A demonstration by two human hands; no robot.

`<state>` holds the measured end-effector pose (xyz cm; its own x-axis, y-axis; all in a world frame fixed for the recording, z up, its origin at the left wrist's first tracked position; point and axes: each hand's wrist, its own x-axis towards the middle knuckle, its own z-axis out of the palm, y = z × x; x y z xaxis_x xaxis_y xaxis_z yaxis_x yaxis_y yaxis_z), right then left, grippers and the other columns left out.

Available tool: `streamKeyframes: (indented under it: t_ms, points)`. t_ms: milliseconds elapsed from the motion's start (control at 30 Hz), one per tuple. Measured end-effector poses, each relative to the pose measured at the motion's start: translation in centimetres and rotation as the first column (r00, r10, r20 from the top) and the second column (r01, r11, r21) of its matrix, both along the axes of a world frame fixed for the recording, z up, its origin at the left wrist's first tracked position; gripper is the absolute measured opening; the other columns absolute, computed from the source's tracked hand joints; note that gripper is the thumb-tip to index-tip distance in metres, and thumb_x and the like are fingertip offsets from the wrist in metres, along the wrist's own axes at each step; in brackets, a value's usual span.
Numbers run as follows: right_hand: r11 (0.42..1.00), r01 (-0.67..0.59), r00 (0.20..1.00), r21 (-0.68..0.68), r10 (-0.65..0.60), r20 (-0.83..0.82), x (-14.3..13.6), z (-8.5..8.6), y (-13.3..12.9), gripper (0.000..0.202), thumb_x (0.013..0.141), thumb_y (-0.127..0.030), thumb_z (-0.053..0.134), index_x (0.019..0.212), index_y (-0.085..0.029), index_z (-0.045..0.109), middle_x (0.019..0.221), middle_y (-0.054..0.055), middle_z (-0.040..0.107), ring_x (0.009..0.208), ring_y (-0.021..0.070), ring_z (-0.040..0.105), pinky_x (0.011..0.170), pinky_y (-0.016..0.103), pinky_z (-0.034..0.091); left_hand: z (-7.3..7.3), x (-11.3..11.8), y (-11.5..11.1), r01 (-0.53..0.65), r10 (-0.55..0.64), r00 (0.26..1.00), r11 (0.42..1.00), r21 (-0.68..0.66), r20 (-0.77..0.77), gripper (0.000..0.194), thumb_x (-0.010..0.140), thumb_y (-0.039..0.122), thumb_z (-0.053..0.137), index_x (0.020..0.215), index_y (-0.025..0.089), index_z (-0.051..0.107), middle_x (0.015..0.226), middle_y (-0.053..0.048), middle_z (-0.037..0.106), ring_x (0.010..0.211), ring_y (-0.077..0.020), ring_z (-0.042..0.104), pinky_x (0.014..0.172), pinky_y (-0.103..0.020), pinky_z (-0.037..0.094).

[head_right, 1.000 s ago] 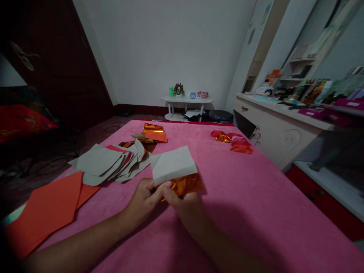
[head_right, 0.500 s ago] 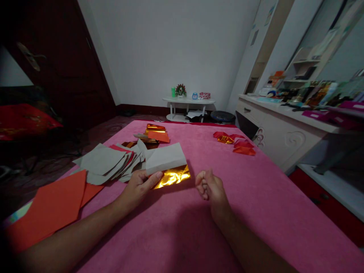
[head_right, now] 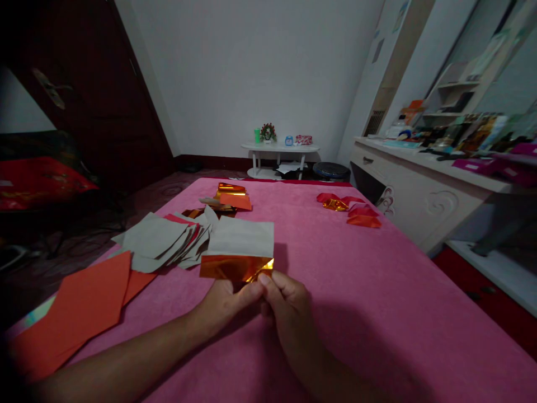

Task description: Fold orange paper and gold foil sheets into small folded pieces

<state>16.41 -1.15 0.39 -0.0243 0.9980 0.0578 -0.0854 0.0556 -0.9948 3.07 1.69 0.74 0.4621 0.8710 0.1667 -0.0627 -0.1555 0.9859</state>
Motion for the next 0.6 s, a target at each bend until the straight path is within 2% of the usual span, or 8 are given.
streamKeyframes:
  t_ms: [133, 233, 367, 500, 600]
  points:
    - [0.999, -0.041, 0.999, -0.005, 0.041, -0.027, -0.1, -0.3, -0.4, 0.037, 0.085, -0.044, 0.052, 0.059, -0.018, 0.054, 0.044, -0.006, 0.039, 0.042, 0.0082, 0.032, 0.042, 0.022, 0.025, 0.5, -0.1, -0.1, -0.228, 0.236, 0.97, 0.964, 0.134, -0.054, 0.028, 0.087, 0.04, 0.05, 0.077, 0.017, 0.063, 0.08, -0.004, 0.067, 0.077, -0.0169, 0.059, 0.078, -0.028, 0.047]
    - [1.0, 0.014, 0.998, 0.001, -0.014, -0.057, 0.6, -0.5, -0.1, 0.034, 0.086, -0.04, 0.052, 0.06, -0.018, 0.056, 0.044, -0.006, 0.039, 0.041, 0.008, 0.031, 0.041, 0.022, 0.023, 0.4, -1.1, 0.6, -0.294, 0.299, 0.954, 0.946, 0.139, -0.01, 0.027, 0.087, 0.037, 0.051, 0.088, 0.015, 0.066, 0.087, -0.006, 0.068, 0.08, -0.018, 0.06, 0.077, -0.028, 0.047]
    - [0.999, 0.05, 0.994, 0.0, -0.05, -0.097, 1.6, -0.6, 0.4, 0.034, 0.085, -0.038, 0.053, 0.058, -0.017, 0.055, 0.04, -0.007, 0.036, 0.039, 0.0073, 0.027, 0.04, 0.022, 0.019, 0.1, -2.2, 1.6, -0.277, 0.282, 0.958, 0.957, 0.086, -0.05, 0.037, 0.087, 0.042, 0.05, 0.073, 0.012, 0.067, 0.068, -0.003, 0.063, 0.062, -0.0137, 0.054, 0.061, -0.024, 0.043]
    - [1.0, -0.009, 0.993, -0.025, 0.006, -0.116, 1.7, -0.8, 0.8, 0.035, 0.086, -0.041, 0.051, 0.062, -0.017, 0.056, 0.043, -0.006, 0.04, 0.041, 0.0075, 0.03, 0.042, 0.023, 0.022, 0.0, -2.1, 1.5, -0.292, 0.295, 0.955, 0.95, 0.11, -0.015, 0.04, 0.087, 0.042, 0.051, 0.062, 0.013, 0.062, 0.055, 0.001, 0.052, 0.051, -0.009, 0.044, 0.051, -0.02, 0.036]
    - [0.997, -0.07, 0.992, 0.028, 0.073, -0.107, 1.3, -1.0, 0.9, 0.042, 0.082, -0.053, 0.055, 0.06, -0.017, 0.052, 0.047, -0.005, 0.042, 0.045, 0.0082, 0.033, 0.045, 0.024, 0.026, 0.0, -1.3, 0.8, -0.184, 0.184, 0.983, 0.978, 0.101, 0.009, 0.043, 0.088, 0.042, 0.048, 0.06, 0.014, 0.06, 0.055, 0.0, 0.054, 0.052, -0.0099, 0.046, 0.053, -0.021, 0.038]
